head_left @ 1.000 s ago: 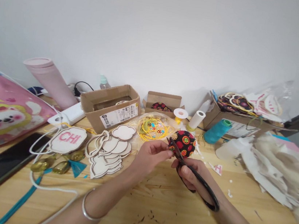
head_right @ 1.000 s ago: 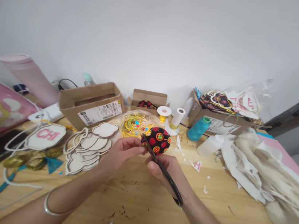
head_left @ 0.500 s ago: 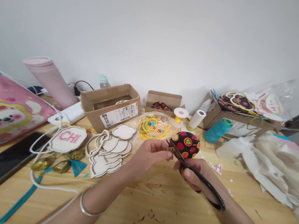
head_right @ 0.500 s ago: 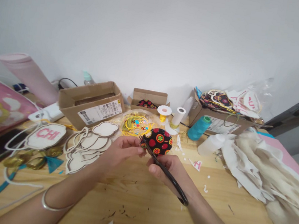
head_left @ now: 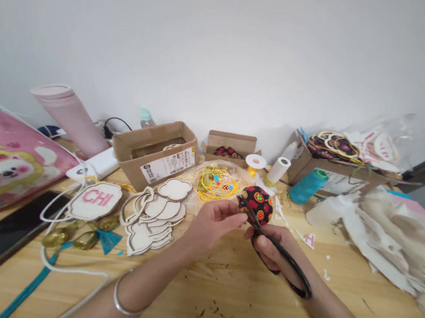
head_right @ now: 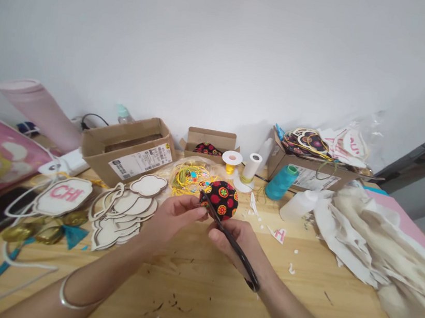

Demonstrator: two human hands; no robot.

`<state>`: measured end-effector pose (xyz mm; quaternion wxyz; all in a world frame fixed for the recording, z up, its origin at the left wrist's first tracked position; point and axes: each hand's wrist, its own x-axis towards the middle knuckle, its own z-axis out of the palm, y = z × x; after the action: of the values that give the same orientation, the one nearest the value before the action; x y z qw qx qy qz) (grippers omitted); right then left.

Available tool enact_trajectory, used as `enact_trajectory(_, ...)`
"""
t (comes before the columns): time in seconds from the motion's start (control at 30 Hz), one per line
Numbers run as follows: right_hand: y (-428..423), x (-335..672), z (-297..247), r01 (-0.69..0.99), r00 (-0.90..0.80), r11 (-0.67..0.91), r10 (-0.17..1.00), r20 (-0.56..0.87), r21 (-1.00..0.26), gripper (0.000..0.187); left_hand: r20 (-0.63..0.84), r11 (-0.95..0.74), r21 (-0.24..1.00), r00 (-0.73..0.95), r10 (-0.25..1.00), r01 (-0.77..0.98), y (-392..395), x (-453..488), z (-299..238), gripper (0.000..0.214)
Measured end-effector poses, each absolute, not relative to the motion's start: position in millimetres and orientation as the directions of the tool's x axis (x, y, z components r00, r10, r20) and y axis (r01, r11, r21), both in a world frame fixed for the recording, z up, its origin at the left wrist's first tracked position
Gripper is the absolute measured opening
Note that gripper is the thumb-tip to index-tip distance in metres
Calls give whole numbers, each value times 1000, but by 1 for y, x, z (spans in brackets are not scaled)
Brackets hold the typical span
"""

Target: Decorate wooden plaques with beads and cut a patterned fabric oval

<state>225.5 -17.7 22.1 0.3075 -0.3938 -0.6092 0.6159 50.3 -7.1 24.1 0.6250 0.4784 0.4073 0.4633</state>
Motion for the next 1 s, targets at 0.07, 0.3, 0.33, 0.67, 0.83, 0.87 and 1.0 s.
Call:
enact_trajectory(0.07, -18, 224, 21, 92, -496, -74, 862, -110, -993, 55, -61, 99, 976, 192, 979, -196, -8, 53, 26, 18)
enact_trajectory(0.3, -23, 220, 10, 12, -474, -239, 853, -216, -971, 53, -74, 98, 966, 108, 991, -241, -7, 54, 26, 19)
enact_trajectory(0.33, -24, 220, 8, -6, -484, -264, 845, -228, -964, 51, -61, 82, 968, 97, 993, -236, -7, 54, 26, 19)
enact_trajectory(0.67, -17, 233, 24, 202, -517, -152, 823, -237, -968, 66, 9, 0, 999, 191, 982, -46, 1, 38, 22, 16)
enact_trajectory(0.83, -12, 235, 29, 240, -566, -33, 807, -168, -970, 62, -86, 90, 996, 222, 971, -6, 1, 39, 24, 19)
enact_trajectory(0.87, -11, 234, 29, 243, -577, -12, 802, -155, -970, 61, -95, 97, 995, 216, 972, -1, 2, 39, 24, 20)
enact_trajectory(1.0, -9, 234, 28, 274, -565, 35, 814, -132, -961, 63, -117, 116, 993, 200, 973, 15, 3, 39, 26, 22)
